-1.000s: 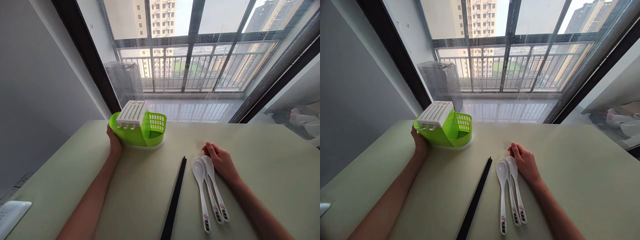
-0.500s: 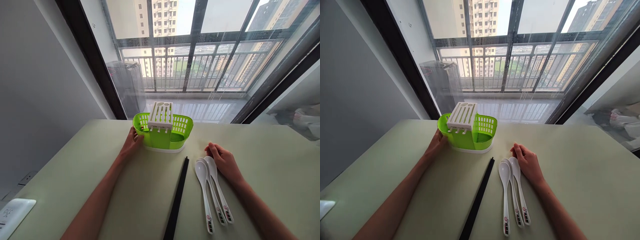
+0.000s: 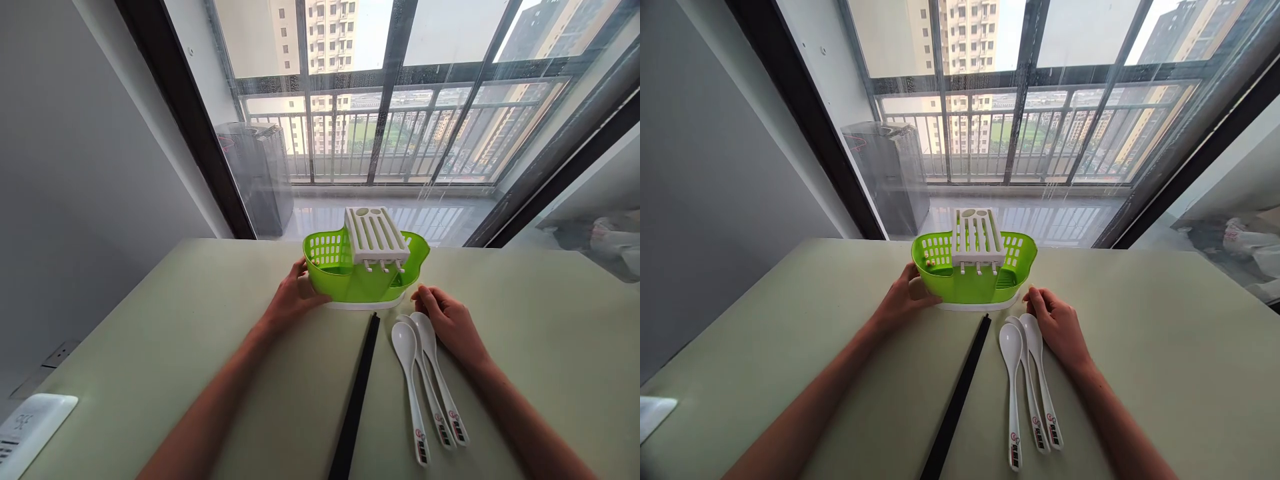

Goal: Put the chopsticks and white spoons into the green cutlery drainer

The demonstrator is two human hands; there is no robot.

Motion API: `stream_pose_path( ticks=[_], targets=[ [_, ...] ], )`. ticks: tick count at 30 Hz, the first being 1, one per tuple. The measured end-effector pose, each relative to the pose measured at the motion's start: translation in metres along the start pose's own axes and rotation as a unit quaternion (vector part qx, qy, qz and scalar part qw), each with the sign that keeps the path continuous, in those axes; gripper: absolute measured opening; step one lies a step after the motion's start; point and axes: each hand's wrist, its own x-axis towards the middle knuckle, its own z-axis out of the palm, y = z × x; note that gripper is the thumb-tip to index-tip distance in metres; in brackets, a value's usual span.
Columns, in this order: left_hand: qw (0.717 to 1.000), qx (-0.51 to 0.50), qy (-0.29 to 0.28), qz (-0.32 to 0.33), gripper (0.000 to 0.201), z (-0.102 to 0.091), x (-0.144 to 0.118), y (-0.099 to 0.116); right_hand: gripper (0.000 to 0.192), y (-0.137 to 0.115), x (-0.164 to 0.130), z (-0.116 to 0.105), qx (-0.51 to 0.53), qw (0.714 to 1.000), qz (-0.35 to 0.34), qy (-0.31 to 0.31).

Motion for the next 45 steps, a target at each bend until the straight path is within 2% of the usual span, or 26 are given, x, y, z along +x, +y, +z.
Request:
stream_pose_path(
  ticks=[12, 21, 24, 26, 29, 31, 38, 45],
  targets=[
    [0.999, 0.035, -0.012, -0.012, 0.087, 0.002, -0.002, 0.007, 0.058, -0.001, -0.001, -0.001, -0.007, 1.0, 0.0, 0.0],
    [0.999, 0.033, -0.025, 0.003, 0.092, 0.001, -0.001, 0.004, 0.055, 0.001, 0.0, -0.001, 0.0, 1.0, 0.009, 0.002],
    [0.999, 0.037, -0.033, 0.005, 0.091, 0.001, -0.001, 0.005, 0.047, 0.0, 0.0, -0.001, 0.052, 0.998, 0.019, 0.028],
    [0.999, 0.04, -0.036, 0.006, 0.09, 0.001, -0.002, 0.006, 0.046, -0.002, -0.002, -0.001, 0.098, 0.993, 0.018, 0.07],
    [0.998, 0.046, -0.042, 0.014, 0.087, 0.002, -0.002, 0.004, 0.054, -0.005, -0.006, -0.001, 0.118, 0.983, -0.022, 0.137],
    [0.997, 0.059, -0.049, 0.022, 0.086, 0.002, -0.001, 0.001, 0.056, -0.007, -0.008, -0.002, 0.107, 0.98, -0.059, 0.158],
    [0.985, 0.156, -0.067, 0.038, 0.09, 0.005, -0.001, -0.008, 0.048, -0.003, -0.01, -0.004, 0.045, 0.981, -0.128, 0.142],
    [0.95, 0.273, -0.052, 0.142, 0.08, 0.016, -0.003, -0.011, 0.033, 0.003, -0.008, -0.004, 0.016, 0.98, -0.138, 0.14]
  ],
)
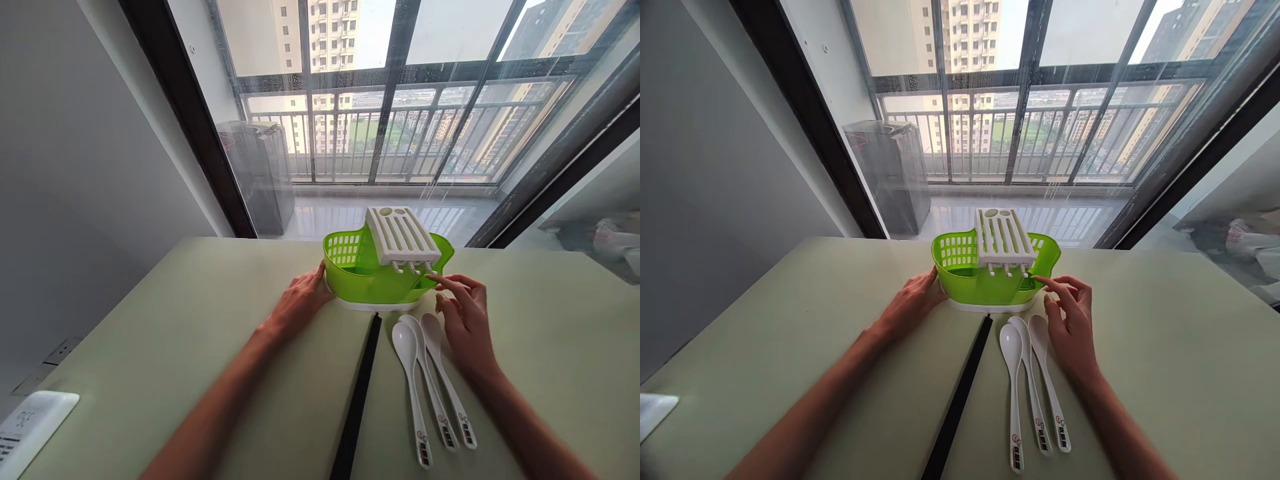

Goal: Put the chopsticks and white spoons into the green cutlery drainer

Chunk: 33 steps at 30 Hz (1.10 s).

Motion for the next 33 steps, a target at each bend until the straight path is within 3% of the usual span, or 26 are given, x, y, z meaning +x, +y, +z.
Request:
stream_pose_path(
  ticks=[5, 10, 16, 33],
  targets=[
    [0.996, 0.08, 0.032, 0.021, 0.076, 0.01, -0.002, 0.016, 0.021, -0.006, 0.0, 0.001, -0.043, 0.996, 0.008, 0.074],
    [0.995, 0.088, 0.041, 0.029, 0.068, 0.014, -0.003, 0.029, 0.019, -0.006, -0.001, 0.001, -0.07, 0.989, 0.031, 0.125],
    [0.996, 0.072, 0.034, 0.036, 0.06, 0.012, -0.002, 0.03, 0.022, 0.001, 0.0, 0.0, -0.072, 0.985, 0.064, 0.142],
    [0.998, 0.03, 0.047, 0.04, 0.05, 0.009, -0.002, 0.029, 0.022, 0.0, -0.001, 0.002, -0.077, 0.981, 0.07, 0.165]
  ],
)
